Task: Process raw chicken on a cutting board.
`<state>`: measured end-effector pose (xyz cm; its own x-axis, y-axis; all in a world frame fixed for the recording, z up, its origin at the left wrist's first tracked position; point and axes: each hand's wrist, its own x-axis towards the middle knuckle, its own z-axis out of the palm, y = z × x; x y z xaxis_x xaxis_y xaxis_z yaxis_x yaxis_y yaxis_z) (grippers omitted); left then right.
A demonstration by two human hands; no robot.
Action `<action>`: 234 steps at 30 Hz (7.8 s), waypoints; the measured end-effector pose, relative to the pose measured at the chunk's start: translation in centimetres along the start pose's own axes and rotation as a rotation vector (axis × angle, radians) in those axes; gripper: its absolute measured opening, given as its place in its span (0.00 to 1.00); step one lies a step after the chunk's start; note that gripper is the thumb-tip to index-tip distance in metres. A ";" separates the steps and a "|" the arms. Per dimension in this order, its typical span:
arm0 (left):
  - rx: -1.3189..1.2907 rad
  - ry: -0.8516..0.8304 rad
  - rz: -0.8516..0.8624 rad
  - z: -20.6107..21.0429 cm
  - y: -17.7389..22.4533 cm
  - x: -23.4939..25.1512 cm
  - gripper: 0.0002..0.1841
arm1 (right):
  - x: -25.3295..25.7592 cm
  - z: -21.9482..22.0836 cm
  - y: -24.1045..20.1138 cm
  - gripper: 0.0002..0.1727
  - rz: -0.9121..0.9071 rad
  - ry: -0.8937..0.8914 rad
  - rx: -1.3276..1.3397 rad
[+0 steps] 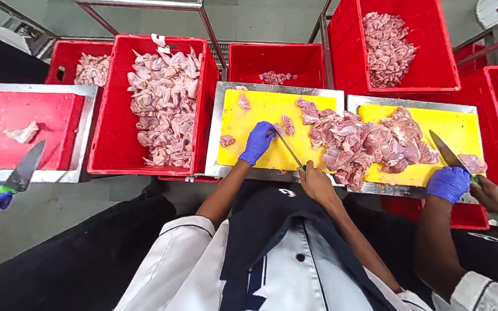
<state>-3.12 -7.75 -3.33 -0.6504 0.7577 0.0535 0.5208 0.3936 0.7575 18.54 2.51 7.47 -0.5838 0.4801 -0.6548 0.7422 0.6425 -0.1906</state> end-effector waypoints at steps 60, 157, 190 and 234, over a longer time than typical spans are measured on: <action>-0.094 -1.276 0.204 1.3 16.1 6.1 0.15 | -4.6 9.3 10.3 0.30 0.168 0.071 0.671; 0.103 -0.416 0.155 -2.4 -0.4 -1.8 0.15 | 7.1 0.7 -9.2 0.30 0.026 0.015 0.224; 0.288 -0.084 -0.246 -1.5 2.0 -0.7 0.13 | -1.4 3.7 0.5 0.36 0.167 -0.127 0.226; 0.093 -0.246 0.091 -0.6 0.1 3.1 0.13 | 2.5 0.1 -3.9 0.31 0.122 -0.020 0.222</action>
<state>-5.42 -5.67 -2.68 -0.4508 0.8912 -0.0497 0.6267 0.3557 0.6934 14.18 1.16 6.51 -0.4802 0.5330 -0.6966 0.8622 0.4327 -0.2633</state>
